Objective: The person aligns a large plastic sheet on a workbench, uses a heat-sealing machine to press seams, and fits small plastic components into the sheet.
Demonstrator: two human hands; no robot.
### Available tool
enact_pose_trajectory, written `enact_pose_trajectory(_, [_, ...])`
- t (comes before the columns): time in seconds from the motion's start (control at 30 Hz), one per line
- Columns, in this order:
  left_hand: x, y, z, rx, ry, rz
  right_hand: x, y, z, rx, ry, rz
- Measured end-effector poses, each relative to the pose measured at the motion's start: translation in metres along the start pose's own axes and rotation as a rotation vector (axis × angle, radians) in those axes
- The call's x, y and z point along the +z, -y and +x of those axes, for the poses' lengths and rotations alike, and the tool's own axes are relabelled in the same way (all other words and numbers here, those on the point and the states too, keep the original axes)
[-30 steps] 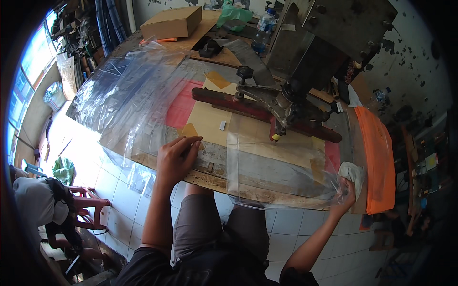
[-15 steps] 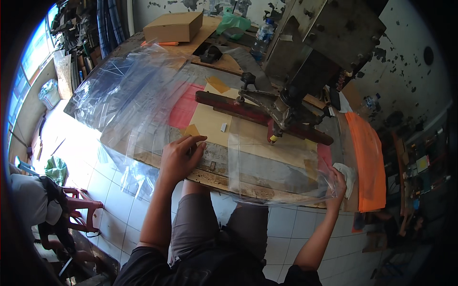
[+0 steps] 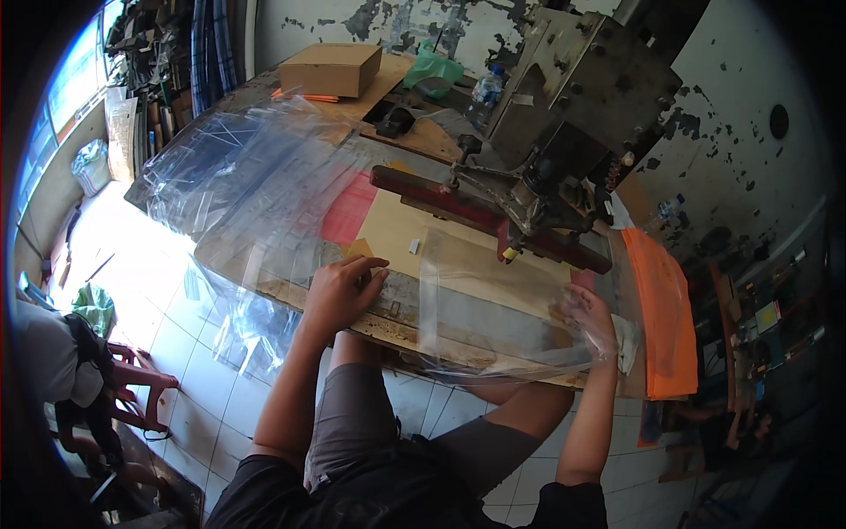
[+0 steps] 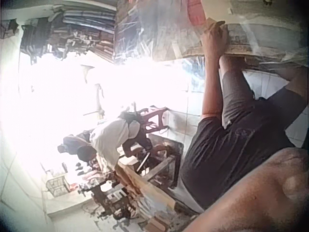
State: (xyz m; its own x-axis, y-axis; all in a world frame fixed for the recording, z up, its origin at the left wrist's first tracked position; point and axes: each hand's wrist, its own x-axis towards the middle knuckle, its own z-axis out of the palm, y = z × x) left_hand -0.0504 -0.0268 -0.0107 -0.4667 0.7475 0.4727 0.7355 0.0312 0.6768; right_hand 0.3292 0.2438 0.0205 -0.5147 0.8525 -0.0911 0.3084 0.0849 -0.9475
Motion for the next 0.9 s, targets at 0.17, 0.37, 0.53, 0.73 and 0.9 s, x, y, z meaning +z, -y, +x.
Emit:
enact_pose_trajectory(0.17, [-0.005,-0.004,-0.002,-0.043,0.060,0.040,0.018,0.015,-0.050,-0.233,-0.158,0.108])
enact_pose_trajectory(0.37, [0.033,-0.028,-0.018,0.177,0.020,-0.052,0.029,-0.021,-0.094,-0.321,-0.342,0.219])
enact_pose_trajectory(0.53, [0.033,-0.062,-0.028,-0.107,0.066,-0.296,0.023,-0.038,-0.095,-0.409,-0.505,0.248])
enact_pose_trajectory(0.73, [-0.001,-0.088,-0.025,-0.292,0.000,-0.564,0.026,-0.002,-0.111,-0.392,-0.454,0.316])
enact_pose_trajectory(0.9, [-0.008,-0.096,-0.031,-0.193,-0.140,-0.728,0.032,0.004,-0.112,-0.481,-0.478,0.331])
